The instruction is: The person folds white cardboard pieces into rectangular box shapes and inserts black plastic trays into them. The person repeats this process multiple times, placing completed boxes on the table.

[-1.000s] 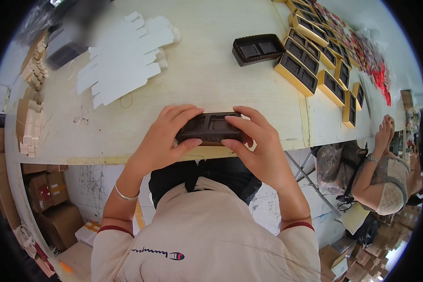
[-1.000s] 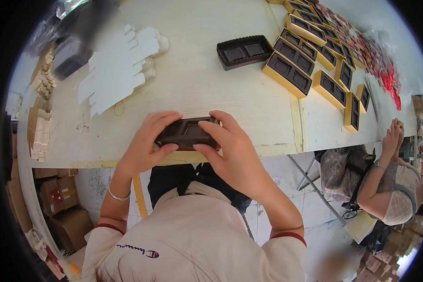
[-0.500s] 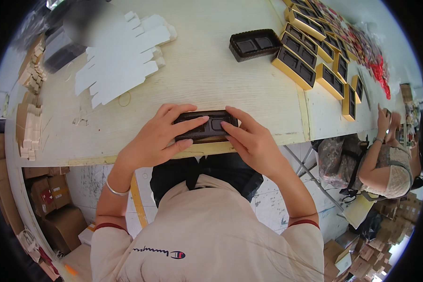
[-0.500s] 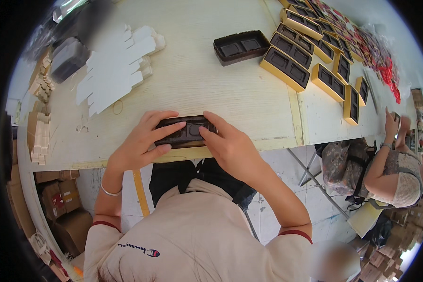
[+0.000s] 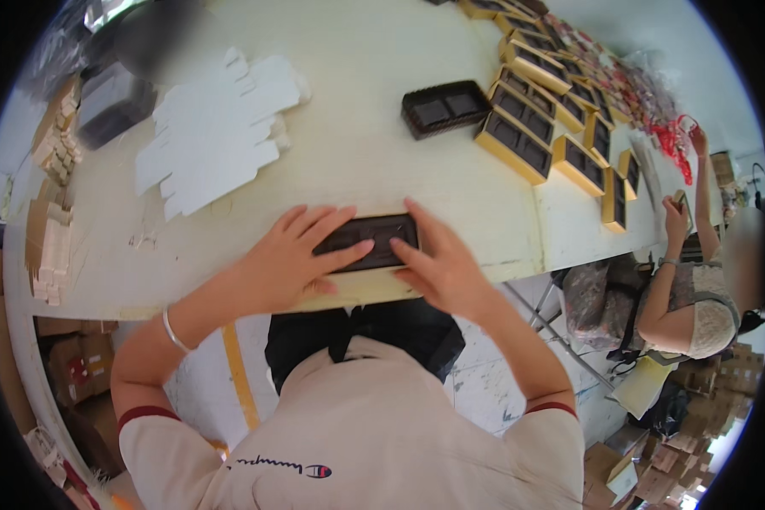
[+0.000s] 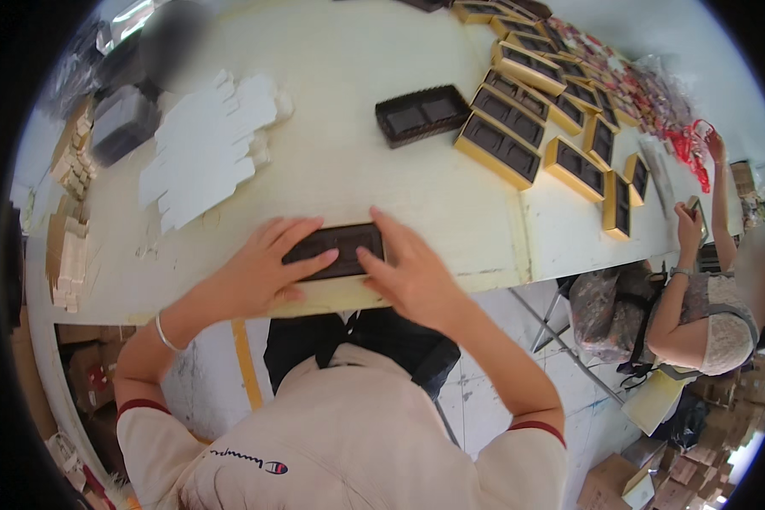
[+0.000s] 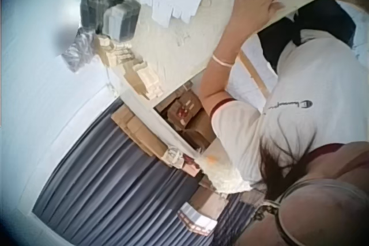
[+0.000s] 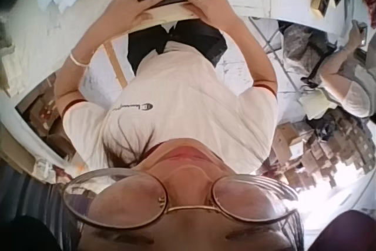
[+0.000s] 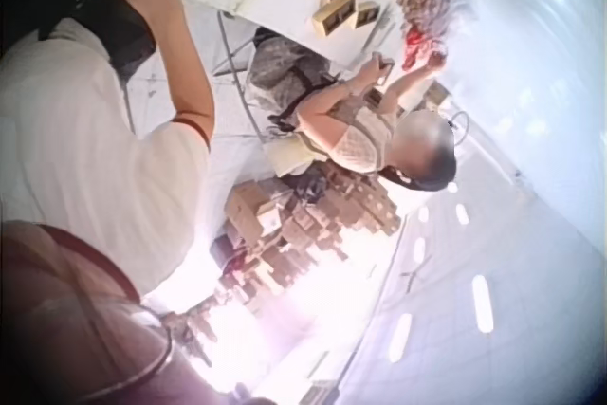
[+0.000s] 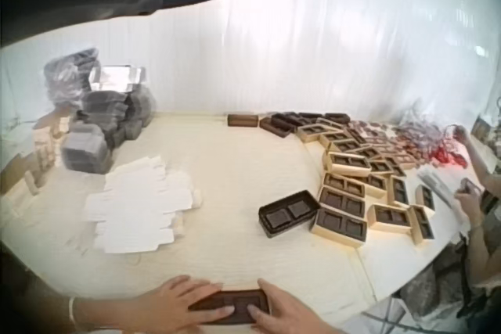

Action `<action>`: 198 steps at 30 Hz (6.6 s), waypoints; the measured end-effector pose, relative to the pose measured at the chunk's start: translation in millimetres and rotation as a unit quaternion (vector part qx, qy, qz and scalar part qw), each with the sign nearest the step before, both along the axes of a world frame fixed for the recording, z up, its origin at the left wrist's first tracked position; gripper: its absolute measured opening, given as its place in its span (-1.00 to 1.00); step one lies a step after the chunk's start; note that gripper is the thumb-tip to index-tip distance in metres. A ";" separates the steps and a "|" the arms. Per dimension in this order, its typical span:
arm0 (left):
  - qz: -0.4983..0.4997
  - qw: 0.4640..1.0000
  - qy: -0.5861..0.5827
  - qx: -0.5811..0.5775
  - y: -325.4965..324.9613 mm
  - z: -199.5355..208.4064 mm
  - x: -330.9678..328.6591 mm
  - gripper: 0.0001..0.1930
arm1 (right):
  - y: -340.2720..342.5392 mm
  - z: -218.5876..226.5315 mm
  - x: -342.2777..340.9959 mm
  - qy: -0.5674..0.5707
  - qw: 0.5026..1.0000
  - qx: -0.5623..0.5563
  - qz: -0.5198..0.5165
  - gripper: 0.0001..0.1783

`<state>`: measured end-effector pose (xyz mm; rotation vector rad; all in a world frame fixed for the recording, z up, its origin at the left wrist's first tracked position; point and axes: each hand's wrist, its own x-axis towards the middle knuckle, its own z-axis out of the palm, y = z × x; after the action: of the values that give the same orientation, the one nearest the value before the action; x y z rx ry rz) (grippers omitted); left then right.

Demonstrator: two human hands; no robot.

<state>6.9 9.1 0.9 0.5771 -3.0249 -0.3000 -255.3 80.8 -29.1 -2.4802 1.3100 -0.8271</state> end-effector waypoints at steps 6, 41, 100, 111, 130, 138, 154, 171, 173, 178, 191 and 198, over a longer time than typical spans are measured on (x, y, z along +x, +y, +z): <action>0.168 0.967 0.193 0.021 -2.2 2.1 35.1 -0.30 | -14.8 28.2 -36.6 -0.034 0.998 -0.002 -0.049 -0.48; 0.136 0.960 0.243 0.035 75.8 4.7 -39.9 -0.77 | 39.3 -2.4 1.1 -0.102 0.993 -0.052 -0.014 -0.67; 0.137 0.946 0.144 0.256 -14.4 -9.6 -38.4 -0.68 | 29.1 -18.8 43.3 0.079 0.983 -0.157 0.048 -0.62; 0.094 0.959 0.205 0.175 -8.7 -11.7 -42.4 -0.80 | -13.1 14.6 45.6 0.016 0.978 0.203 0.049 -0.86; 0.021 0.950 0.109 0.291 12.0 2.4 5.8 -0.48 | -5.5 26.8 8.4 0.027 0.992 0.091 0.085 -0.64; -0.069 0.993 0.059 0.079 1.8 3.5 1.5 -0.87 | 3.0 21.3 16.2 -0.009 0.981 0.138 0.134 -0.68; 0.079 0.928 0.229 0.281 39.0 -20.4 -14.3 -0.85 | 30.7 -0.7 25.8 -0.097 0.990 0.053 0.089 -0.79; 0.201 0.907 0.271 0.252 57.1 -25.3 -45.1 -0.93 | 24.9 22.5 2.7 -0.123 0.965 0.214 0.085 -0.68; 0.208 0.905 0.274 0.250 57.4 -26.9 -45.7 -0.94 | 35.5 12.9 3.9 -0.001 0.995 0.043 0.093 -0.55; 0.217 0.898 0.284 0.257 58.4 -26.4 -48.0 -0.92 | 48.1 -10.9 5.2 0.038 0.995 -0.056 0.069 -0.48; 0.229 0.823 0.286 0.434 55.5 -15.9 -36.9 -0.75 | 35.8 -19.4 35.8 -0.402 0.901 0.139 -0.079 -0.62; 0.237 0.860 0.316 0.324 60.5 -16.5 -43.2 -0.83 | 35.8 -11.6 31.9 -0.115 0.992 -0.034 -0.049 -0.63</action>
<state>-36.3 69.6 -15.6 0.9846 -2.0185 -1.2079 -223.4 116.6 -40.7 -2.3002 1.3508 -1.1590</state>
